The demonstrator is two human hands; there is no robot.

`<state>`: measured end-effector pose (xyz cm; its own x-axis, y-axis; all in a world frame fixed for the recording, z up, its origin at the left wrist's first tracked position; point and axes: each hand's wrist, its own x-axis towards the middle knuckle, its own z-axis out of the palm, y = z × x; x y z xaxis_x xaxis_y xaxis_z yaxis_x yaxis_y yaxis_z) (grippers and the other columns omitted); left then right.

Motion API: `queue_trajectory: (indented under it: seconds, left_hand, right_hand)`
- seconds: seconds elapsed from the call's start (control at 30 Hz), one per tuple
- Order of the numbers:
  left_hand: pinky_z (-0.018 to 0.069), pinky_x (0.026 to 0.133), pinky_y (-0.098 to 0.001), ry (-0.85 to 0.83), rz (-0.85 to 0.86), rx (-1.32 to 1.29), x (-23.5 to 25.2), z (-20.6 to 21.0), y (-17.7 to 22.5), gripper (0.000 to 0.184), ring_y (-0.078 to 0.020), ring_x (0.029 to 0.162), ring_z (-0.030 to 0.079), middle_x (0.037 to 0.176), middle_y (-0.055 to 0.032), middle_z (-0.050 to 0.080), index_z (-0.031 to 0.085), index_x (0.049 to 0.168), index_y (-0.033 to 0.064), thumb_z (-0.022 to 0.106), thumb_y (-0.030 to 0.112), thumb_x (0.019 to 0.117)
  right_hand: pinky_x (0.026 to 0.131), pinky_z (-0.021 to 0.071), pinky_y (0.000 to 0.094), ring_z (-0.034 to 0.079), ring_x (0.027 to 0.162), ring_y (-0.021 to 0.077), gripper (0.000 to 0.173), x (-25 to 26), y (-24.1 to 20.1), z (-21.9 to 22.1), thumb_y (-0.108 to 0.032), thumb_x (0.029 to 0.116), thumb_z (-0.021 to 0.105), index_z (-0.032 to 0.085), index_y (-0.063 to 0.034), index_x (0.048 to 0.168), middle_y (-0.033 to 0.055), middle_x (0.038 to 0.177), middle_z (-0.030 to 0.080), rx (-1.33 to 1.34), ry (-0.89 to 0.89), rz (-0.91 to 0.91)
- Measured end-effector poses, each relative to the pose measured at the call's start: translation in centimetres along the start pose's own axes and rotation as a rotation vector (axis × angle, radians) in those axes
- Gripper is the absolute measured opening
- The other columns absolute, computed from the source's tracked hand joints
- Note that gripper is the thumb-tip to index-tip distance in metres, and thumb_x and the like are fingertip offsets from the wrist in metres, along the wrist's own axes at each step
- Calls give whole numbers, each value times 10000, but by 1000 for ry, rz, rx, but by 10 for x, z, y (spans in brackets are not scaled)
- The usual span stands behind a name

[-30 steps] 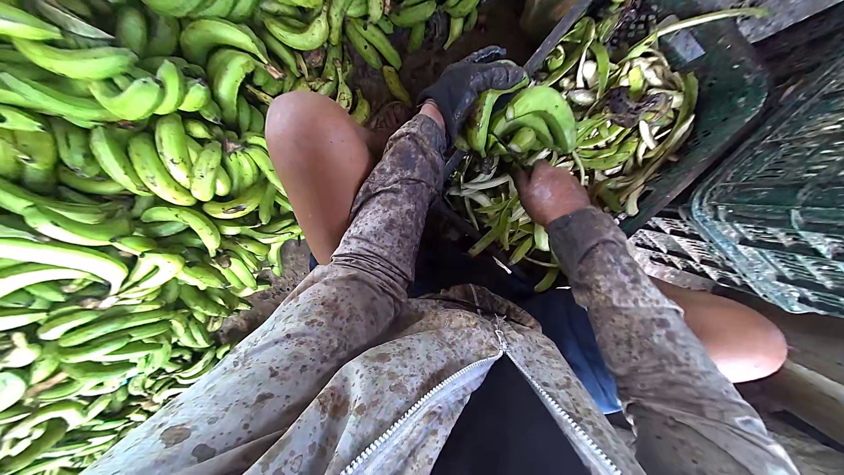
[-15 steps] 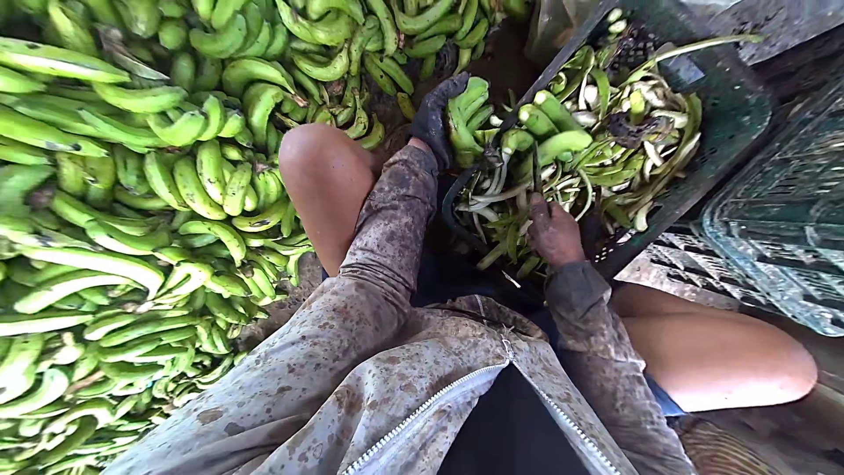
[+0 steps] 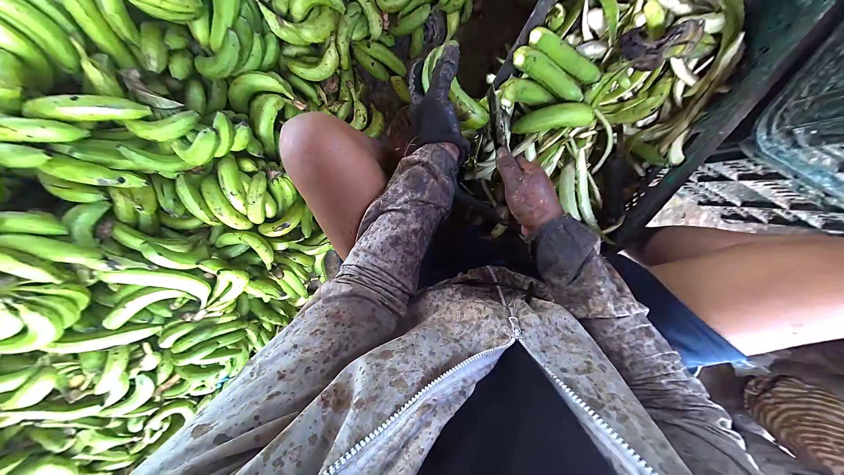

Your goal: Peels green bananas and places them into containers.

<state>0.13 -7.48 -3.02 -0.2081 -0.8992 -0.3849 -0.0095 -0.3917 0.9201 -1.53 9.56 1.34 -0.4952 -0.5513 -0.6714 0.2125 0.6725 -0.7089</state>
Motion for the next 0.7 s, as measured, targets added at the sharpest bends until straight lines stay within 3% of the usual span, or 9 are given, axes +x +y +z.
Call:
queue_trajectory:
  seconds: [0.13, 0.2, 0.23, 0.27, 0.3, 0.37, 0.47, 0.63, 0.7]
  left_hand:
    - [526, 1032, -440, 21, -12, 10, 2, 0, -1, 644, -209, 1309, 550, 1468, -107, 531, 440, 1519, 163, 705, 356, 964]
    - [526, 1030, -435, 3, -1, 29, 2, 3, -1, 645, -214, 1305, 550, 1463, -119, 531, 438, 1516, 146, 708, 338, 963]
    - [531, 1023, -436, -2, -6, 51, 2, 5, 0, 662, -218, 1299, 556, 1461, -125, 533, 436, 1522, 148, 719, 336, 954]
    - [538, 1015, -435, -9, -9, 74, 2, 8, 2, 688, -221, 1293, 563, 1457, -133, 536, 430, 1527, 144, 740, 324, 940]
    - [540, 1010, -431, -19, -13, 104, 1, 10, 4, 704, -219, 1291, 566, 1457, -132, 540, 434, 1528, 146, 759, 313, 926]
    - [540, 1008, -426, -50, -18, 164, -2, 14, 5, 711, -218, 1293, 562, 1453, -134, 541, 439, 1526, 143, 769, 311, 919]
    - [537, 995, -452, -53, -26, 240, 4, 19, 9, 650, -228, 1273, 572, 1416, -133, 567, 481, 1494, 147, 746, 340, 932]
    - [544, 977, -451, -73, -10, 346, 3, 27, 6, 728, -241, 1262, 579, 1419, -144, 564, 473, 1510, 160, 803, 324, 882]
    - [551, 962, -439, -79, -19, 363, 5, 29, 9, 739, -234, 1247, 588, 1407, -139, 573, 468, 1512, 158, 805, 327, 877]
  right_hand:
    - [533, 486, 375, 495, 529, 174, 583, 1, 5, 2, -532, 1113, 272, 598, -55, 1038, 46, 697, 502, -45, -20, -14]
    - [605, 505, 427, 550, 619, 224, 617, 8, 3, 0, -533, 1115, 253, 603, -30, 1040, 100, 780, 544, -131, -8, -19]
    - [692, 522, 472, 607, 733, 268, 634, 16, -1, 0, -516, 1120, 234, 612, -11, 1055, 148, 866, 590, -220, -4, -34]
    - [846, 525, 548, 666, 940, 347, 648, 24, -8, 1, -472, 1128, 234, 643, 31, 1122, 229, 1022, 656, -312, -6, -56]
    - [978, 492, 596, 656, 1130, 407, 624, 31, -15, 5, -416, 1137, 238, 643, 51, 1223, 283, 1180, 666, -400, -23, -78]
    - [1094, 414, 623, 561, 1310, 471, 489, 37, -26, 15, -261, 1139, 282, 561, 18, 1429, 323, 1365, 595, -547, -53, -134]
    - [1135, 384, 589, 523, 1361, 451, 484, 34, -33, 22, -249, 1141, 280, 517, -1, 1483, 306, 1428, 558, -571, -39, -106]
    - [1101, 430, 551, 567, 1327, 399, 568, 20, -29, 20, -365, 1143, 271, 582, 69, 1335, 289, 1382, 591, -477, 7, 34]
    - [1113, 421, 560, 541, 1350, 419, 498, 20, -29, 22, -299, 1142, 301, 560, 35, 1407, 292, 1431, 554, -549, -14, -2]
